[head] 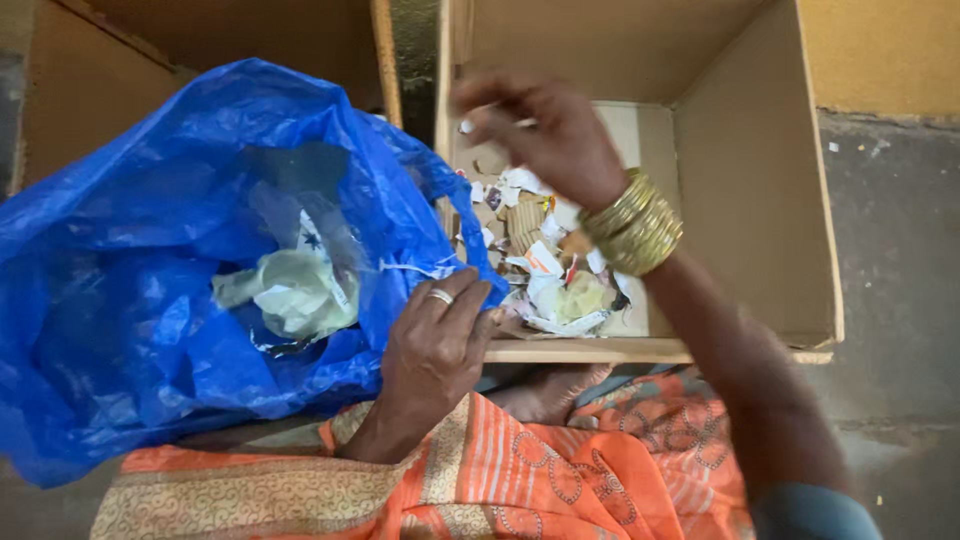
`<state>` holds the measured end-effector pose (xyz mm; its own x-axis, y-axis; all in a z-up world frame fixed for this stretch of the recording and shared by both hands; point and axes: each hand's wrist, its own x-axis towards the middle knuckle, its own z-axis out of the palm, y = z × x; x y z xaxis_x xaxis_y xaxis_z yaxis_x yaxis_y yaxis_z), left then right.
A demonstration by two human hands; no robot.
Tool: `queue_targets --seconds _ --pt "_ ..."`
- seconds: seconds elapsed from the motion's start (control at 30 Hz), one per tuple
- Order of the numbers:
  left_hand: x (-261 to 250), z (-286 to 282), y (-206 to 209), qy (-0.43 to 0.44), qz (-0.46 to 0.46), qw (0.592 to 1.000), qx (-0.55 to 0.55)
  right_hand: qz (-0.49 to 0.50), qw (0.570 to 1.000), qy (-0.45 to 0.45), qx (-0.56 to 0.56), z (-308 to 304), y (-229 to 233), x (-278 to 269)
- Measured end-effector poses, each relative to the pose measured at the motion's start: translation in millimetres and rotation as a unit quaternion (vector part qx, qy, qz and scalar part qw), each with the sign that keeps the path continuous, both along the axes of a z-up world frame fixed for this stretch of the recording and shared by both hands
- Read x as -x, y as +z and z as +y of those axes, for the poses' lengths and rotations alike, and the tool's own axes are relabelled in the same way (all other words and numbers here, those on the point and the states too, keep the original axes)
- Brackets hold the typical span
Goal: The person sits on the floor and transfers small pieces of paper and plastic waste from a blue plastic bag into a cardboard box. The person handles items one at a time, occasionally tearing or unfolding them before placing them in the box.
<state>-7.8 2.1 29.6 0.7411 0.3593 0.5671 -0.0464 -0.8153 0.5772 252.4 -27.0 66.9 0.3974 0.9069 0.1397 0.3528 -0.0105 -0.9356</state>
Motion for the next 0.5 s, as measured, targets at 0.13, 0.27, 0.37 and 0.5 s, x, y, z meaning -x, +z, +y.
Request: queue_targets --seconds 0.13,0.27,0.37,0.5 --pt "-1 0 1 0.002 0.004 0.999 -0.041 -0.261 0.956 -0.059 0.117 -29 -90 -79" --pt "-3 -1 0 0.011 0.007 1.0 -0.017 -0.379 0.902 0.054 0.201 -73 -201 -98" --pt "-1 -1 1 0.009 0.014 1.0 -0.018 -0.329 0.847 0.041 0.416 -96 -245 -91" --pt "-2 -1 4 0.005 0.016 1.0 -0.018 -0.301 0.836 -0.049 0.456 -96 -244 -97"
